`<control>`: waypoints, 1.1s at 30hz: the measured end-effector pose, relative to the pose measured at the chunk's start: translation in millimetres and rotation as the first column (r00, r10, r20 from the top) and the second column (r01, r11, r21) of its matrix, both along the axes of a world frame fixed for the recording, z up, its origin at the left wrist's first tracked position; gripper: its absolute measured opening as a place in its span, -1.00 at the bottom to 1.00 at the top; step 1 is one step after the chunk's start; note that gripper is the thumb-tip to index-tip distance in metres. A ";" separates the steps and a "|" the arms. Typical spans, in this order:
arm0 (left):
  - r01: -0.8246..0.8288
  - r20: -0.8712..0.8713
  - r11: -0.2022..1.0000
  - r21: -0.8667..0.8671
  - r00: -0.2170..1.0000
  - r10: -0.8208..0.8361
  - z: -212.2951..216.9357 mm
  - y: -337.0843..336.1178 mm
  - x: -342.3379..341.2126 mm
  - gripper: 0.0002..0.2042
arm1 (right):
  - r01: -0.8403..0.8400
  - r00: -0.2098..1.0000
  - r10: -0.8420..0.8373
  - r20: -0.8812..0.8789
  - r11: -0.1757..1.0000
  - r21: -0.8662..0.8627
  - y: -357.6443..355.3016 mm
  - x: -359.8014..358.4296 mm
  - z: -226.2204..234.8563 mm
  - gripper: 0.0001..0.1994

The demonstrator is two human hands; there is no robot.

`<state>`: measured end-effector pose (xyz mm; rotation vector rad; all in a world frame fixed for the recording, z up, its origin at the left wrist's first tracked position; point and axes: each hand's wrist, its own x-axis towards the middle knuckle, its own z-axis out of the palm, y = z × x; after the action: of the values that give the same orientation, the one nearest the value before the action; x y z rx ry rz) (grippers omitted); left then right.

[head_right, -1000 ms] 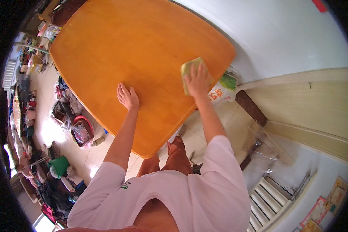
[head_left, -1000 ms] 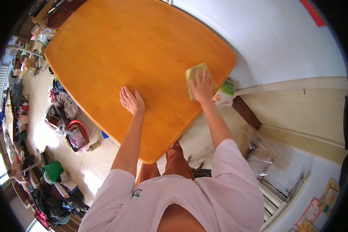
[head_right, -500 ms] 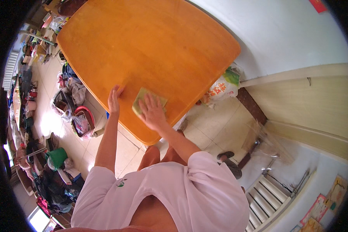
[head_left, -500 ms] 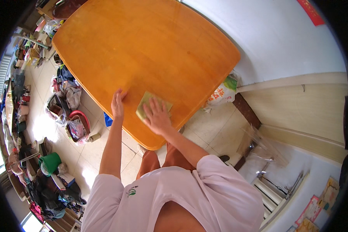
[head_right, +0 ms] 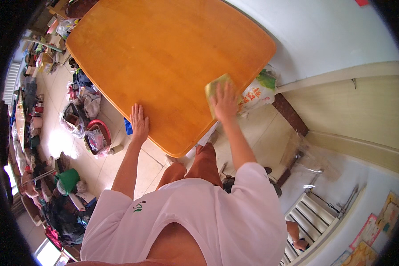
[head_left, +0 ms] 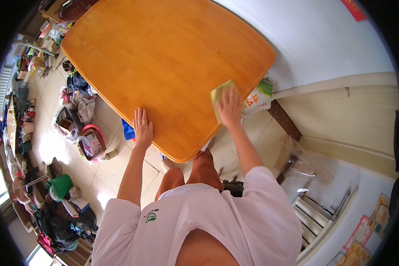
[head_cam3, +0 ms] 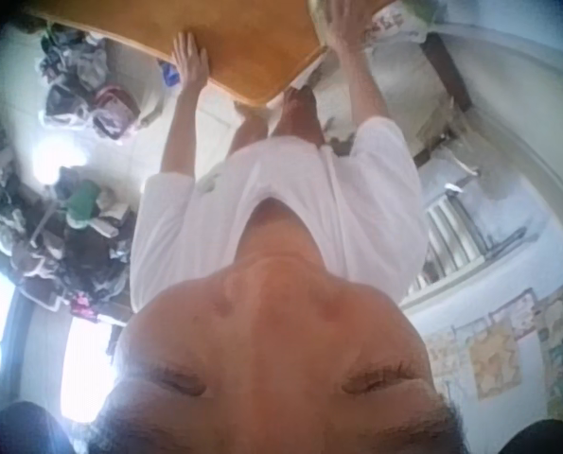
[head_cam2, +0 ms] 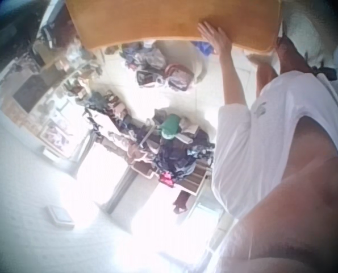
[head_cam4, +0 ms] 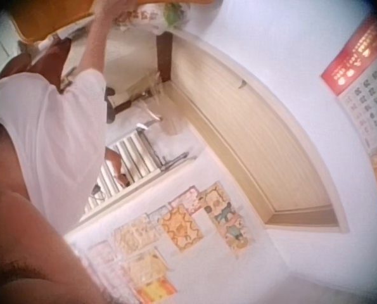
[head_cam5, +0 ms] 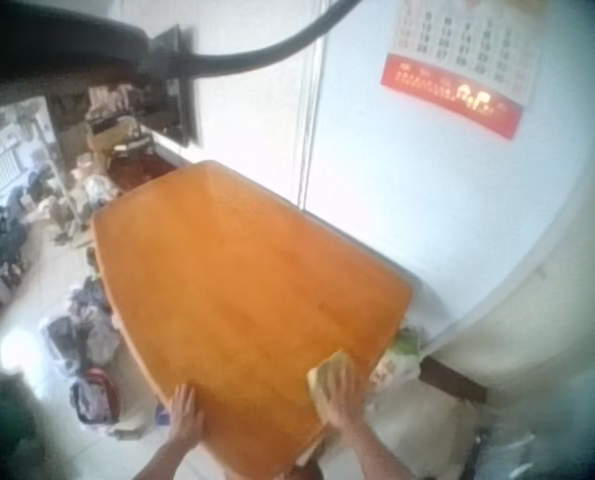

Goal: The person wipes a dark wooden table with a green cloth, then moves to a light wooden table and continues wiping its surface. The person uses the cloth to clean both tables in a repetitive motion.

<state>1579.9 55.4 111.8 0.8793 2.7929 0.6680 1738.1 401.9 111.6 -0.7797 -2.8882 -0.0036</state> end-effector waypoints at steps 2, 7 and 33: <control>0.011 0.019 1.000 -0.006 1.000 -0.011 -1.3 3.7 -2.0 -0.37 | 0.141 0.990 -0.141 0.000 0.990 0.009 33.0 -26.7 -2.7 -0.34; 0.039 0.014 0.988 -0.147 0.999 -0.037 0.0 -0.9 -4.4 -0.37 | 0.227 0.970 -0.224 0.089 0.974 -0.024 3.3 -62.4 11.1 -0.36; 0.268 0.218 0.913 -0.307 0.954 -0.206 29.5 -8.4 -30.4 0.22 | 0.190 0.980 -0.191 -0.059 0.982 -0.025 94.5 -4.9 -18.6 -0.35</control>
<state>1549.5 47.0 141.3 1.0064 2.4763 0.2141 1733.2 496.4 92.9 -1.0381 -2.7491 0.0257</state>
